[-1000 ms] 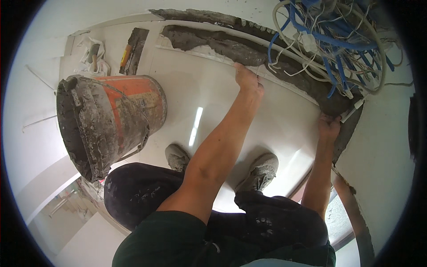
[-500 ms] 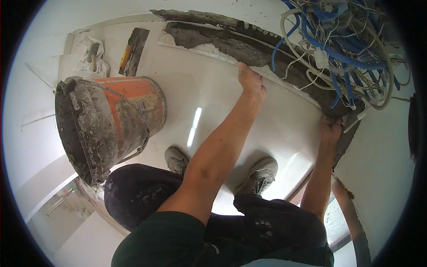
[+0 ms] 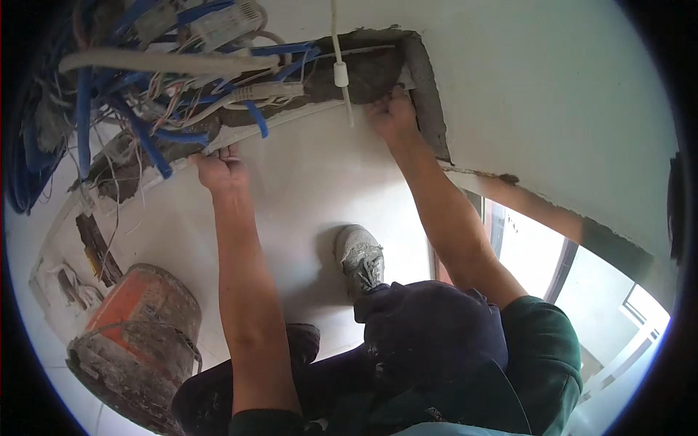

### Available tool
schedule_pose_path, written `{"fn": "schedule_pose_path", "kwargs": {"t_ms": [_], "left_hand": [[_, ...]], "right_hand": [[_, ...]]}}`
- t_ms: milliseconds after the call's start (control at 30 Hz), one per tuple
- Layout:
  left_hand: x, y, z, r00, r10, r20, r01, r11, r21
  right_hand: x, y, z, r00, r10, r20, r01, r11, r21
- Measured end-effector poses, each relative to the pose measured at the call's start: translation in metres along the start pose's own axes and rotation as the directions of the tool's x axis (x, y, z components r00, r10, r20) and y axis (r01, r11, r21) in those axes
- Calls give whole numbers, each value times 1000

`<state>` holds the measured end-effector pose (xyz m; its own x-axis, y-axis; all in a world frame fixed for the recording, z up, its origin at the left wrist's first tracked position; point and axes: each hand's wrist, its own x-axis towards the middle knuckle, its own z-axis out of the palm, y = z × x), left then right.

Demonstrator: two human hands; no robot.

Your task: Applying mortar to wall tiles and installing them into a gap in a wall/ceiling area using a trowel and rubber mallet.

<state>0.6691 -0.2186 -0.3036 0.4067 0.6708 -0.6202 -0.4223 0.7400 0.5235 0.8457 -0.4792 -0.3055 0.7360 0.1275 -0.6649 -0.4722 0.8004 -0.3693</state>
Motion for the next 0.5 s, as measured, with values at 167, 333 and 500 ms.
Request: {"fn": "schedule_pose_path", "kwargs": {"t_ms": [167,333,500], "left_hand": [[-1,-3,-2,997,66,-30,-65,998,22],[4,-7,-15,965,-57,-255,91,988,125],[0,12,-20,995,-25,-101,7,985,-173]], "right_hand": [[-12,1,9,998,10,54,-7,998,-61],[8,-14,-32,906,-262,331,422,537,-731],[38,-23,-28,937,294,190,-269,952,-147]]}}
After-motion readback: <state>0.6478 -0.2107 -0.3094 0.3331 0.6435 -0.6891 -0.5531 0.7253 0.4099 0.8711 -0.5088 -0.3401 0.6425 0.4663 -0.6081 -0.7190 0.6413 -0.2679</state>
